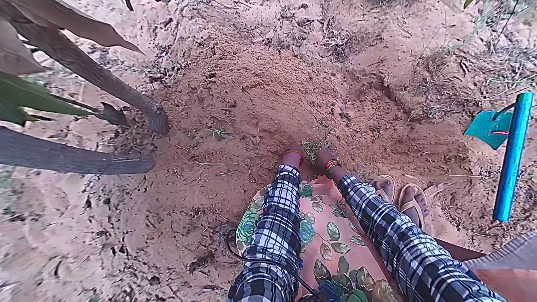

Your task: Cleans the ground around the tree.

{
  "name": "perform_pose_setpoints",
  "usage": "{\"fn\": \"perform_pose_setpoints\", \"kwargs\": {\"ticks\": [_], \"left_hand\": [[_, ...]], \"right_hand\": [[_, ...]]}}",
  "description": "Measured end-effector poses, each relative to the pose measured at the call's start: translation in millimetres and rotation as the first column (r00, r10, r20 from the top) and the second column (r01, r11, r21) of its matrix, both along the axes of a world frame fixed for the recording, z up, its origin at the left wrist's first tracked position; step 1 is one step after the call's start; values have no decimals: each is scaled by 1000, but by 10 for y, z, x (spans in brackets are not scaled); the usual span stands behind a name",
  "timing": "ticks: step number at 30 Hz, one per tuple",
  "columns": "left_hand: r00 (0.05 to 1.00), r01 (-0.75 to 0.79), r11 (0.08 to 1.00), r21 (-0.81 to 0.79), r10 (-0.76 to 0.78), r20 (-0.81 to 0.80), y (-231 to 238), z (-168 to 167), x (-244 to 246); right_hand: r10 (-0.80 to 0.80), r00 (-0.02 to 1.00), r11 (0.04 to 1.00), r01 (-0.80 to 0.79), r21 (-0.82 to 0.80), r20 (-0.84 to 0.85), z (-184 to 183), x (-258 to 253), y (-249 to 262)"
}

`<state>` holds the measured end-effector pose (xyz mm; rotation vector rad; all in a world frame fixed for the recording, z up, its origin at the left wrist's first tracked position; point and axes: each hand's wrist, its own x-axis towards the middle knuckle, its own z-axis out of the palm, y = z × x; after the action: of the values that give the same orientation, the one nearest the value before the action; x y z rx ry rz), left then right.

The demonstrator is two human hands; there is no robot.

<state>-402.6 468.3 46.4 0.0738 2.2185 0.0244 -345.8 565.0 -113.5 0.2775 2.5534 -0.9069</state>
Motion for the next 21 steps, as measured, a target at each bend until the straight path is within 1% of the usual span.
{"fn": "perform_pose_setpoints", "kwargs": {"ticks": [1, 2, 4, 5, 6, 7, 9, 12, 14, 15, 17, 18, 19, 21], "left_hand": [[980, -118, 990, 73, 128, -153, -109, -41, -50], [931, -198, 974, 111, 222, -289, -212, -104, -126], [794, -324, 930, 175, 367, -484, -436, -212, -288], [728, -392, 901, 186, 427, -536, -524, -186, -337], [683, -451, 873, 188, 473, -556, -591, -138, -365], [670, -489, 856, 169, 492, -555, -638, -104, -385], [689, -502, 856, 124, 482, -540, -669, -132, -397], [770, -425, 904, 38, 384, -511, -587, -276, -361], [831, -357, 934, 14, 325, -452, -511, -349, -340], [862, -326, 945, 23, 307, -404, -476, -371, -333], [892, -292, 948, 124, 317, -322, -430, -359, -316], [896, -278, 944, 177, 321, -307, -417, -337, -319], [882, -281, 932, 228, 345, -322, -411, -308, -325], [803, -337, 897, 285, 432, -410, -447, -192, -349]], "right_hand": [[-8, 1000, 1000, 8, 12, 7, 20, 26, -2], [-12, 1000, 999, 11, 35, 27, 32, 31, -14], [-20, 997, 996, 13, 91, 72, 19, 11, -50], [-31, 995, 995, 21, 102, 94, 32, 7, -69], [-44, 993, 994, 33, 102, 110, 50, 9, -83], [-53, 992, 994, 41, 105, 116, 50, 8, -88], [-65, 991, 993, 53, 108, 115, 27, 13, -89], [-70, 987, 992, 53, 115, 143, 32, 16, -63], [-67, 988, 993, 52, 106, 142, 36, 18, -61], [-63, 988, 994, 50, 101, 139, 33, 20, -64], [-63, 991, 995, 54, 83, 122, 8, 26, -70], [-65, 991, 995, 56, 79, 115, 0, 27, -64], [-65, 992, 995, 57, 78, 109, -4, 29, -52], [-68, 992, 994, 59, 89, 103, -14, 43, -23]]}}
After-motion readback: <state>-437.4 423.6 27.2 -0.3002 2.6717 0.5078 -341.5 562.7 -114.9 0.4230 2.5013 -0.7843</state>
